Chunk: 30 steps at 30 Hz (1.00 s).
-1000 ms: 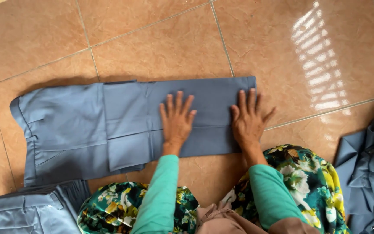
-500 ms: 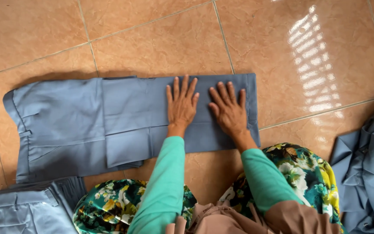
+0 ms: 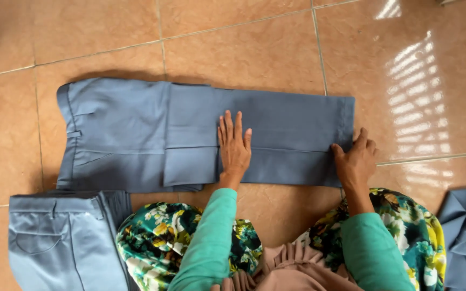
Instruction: The person sits on a tiled floor and folds several pairs of gray trousers by hand. Each pair is laid flat, legs aligned, then folded in half and again into a compact rectangle before being stacked with the others.
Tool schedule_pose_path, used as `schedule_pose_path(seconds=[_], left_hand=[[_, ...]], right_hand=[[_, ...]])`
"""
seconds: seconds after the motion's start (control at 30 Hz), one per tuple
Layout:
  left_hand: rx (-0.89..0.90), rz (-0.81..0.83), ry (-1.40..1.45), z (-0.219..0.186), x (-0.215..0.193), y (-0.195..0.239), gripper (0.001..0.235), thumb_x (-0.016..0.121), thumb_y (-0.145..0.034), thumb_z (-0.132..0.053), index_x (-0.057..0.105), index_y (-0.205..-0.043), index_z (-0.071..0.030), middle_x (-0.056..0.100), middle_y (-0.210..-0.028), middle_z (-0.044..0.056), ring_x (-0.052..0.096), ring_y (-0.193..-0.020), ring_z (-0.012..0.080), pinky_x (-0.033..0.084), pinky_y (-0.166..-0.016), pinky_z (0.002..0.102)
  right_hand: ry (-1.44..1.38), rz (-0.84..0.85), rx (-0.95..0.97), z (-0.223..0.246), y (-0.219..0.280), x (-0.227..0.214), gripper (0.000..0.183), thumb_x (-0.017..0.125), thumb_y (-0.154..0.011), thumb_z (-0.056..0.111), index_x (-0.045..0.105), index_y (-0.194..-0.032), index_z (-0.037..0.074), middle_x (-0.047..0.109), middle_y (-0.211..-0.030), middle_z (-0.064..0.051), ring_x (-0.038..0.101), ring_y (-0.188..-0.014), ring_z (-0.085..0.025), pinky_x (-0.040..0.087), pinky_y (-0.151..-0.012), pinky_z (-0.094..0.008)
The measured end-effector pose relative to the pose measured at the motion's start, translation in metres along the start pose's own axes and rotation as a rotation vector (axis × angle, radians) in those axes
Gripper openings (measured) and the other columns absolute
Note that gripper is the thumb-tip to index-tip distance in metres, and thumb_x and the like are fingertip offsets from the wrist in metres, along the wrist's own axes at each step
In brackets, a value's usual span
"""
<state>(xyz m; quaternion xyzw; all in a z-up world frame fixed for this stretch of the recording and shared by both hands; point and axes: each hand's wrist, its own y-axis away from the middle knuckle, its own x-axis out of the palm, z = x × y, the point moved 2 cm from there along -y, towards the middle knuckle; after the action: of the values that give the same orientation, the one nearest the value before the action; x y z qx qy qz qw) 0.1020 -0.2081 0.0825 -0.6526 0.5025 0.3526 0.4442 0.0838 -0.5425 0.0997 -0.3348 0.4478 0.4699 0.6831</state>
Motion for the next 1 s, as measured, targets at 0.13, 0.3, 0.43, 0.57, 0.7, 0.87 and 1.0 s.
schedule_pose_path(seconds=[0.13,0.3,0.43,0.57,0.7,0.87,1.0], left_hand=[[-0.067,-0.004,0.109,0.005,0.005,0.015,0.058,0.033,-0.111,-0.044,0.029,-0.162,-0.017,0.021,-0.168,0.018,0.022,-0.154,0.0399,0.021,-0.125,0.053],[-0.112,-0.023,0.203,0.01,0.008,0.016,0.057,0.036,-0.112,-0.042,0.029,-0.162,-0.017,0.028,-0.164,0.019,0.029,-0.151,0.0406,0.026,-0.122,0.053],[-0.245,0.01,0.419,-0.004,0.003,0.013,0.057,0.04,-0.109,-0.04,0.034,-0.158,-0.011,0.033,-0.16,0.026,0.031,-0.149,0.0426,0.026,-0.121,0.052],[-0.288,0.065,0.647,-0.044,0.047,0.016,0.06,0.039,-0.106,-0.041,0.04,-0.152,-0.002,0.038,-0.157,0.027,0.03,-0.15,0.0386,0.022,-0.124,0.045],[-0.373,0.237,0.878,-0.132,0.066,0.014,0.064,0.037,-0.104,-0.047,0.043,-0.151,-0.005,0.043,-0.158,0.018,0.036,-0.149,0.0301,0.024,-0.124,0.039],[-0.39,0.467,0.987,-0.235,0.083,0.01,0.067,0.04,-0.098,-0.052,0.048,-0.149,-0.009,0.044,-0.158,0.016,0.038,-0.148,0.0287,0.023,-0.123,0.039],[-0.419,0.6,1.09,-0.275,0.045,-0.003,0.072,0.04,-0.095,-0.053,0.044,-0.151,-0.007,0.042,-0.16,0.012,0.036,-0.149,0.0267,0.023,-0.122,0.038]], right_hand=[[0.039,0.184,0.231,-0.026,-0.009,0.028,0.076,0.084,-0.076,0.061,0.058,-0.133,0.018,0.062,-0.116,-0.011,0.061,-0.108,-0.04,0.052,-0.077,-0.062],[-0.022,0.333,0.305,-0.062,-0.032,0.066,0.062,0.084,-0.071,0.066,0.07,-0.117,0.026,0.076,-0.095,-0.001,0.074,-0.094,-0.032,0.056,-0.07,-0.056],[-0.819,0.377,0.371,-0.011,-0.03,-0.025,0.038,0.086,-0.08,0.025,0.068,-0.108,0.007,0.069,-0.087,-0.013,0.067,-0.076,-0.027,0.054,-0.06,-0.04],[-1.132,0.382,0.478,0.02,-0.037,-0.147,0.041,0.078,-0.084,0.023,0.063,-0.122,0.021,0.069,-0.095,0.007,0.065,-0.074,-0.006,0.055,-0.066,-0.018],[-1.177,0.342,0.294,0.006,-0.056,-0.222,0.051,0.068,-0.09,0.027,0.063,-0.141,0.027,0.07,-0.117,0.01,0.068,-0.092,-0.006,0.059,-0.078,-0.019],[-1.251,0.213,0.235,-0.004,-0.069,-0.26,0.053,0.072,-0.089,0.031,0.066,-0.141,0.03,0.073,-0.12,0.013,0.071,-0.099,0.001,0.06,-0.092,-0.011],[-1.357,0.202,0.298,0.036,-0.066,-0.273,0.053,0.075,-0.085,0.024,0.067,-0.137,0.026,0.076,-0.116,0.007,0.075,-0.095,-0.004,0.064,-0.09,-0.014]])
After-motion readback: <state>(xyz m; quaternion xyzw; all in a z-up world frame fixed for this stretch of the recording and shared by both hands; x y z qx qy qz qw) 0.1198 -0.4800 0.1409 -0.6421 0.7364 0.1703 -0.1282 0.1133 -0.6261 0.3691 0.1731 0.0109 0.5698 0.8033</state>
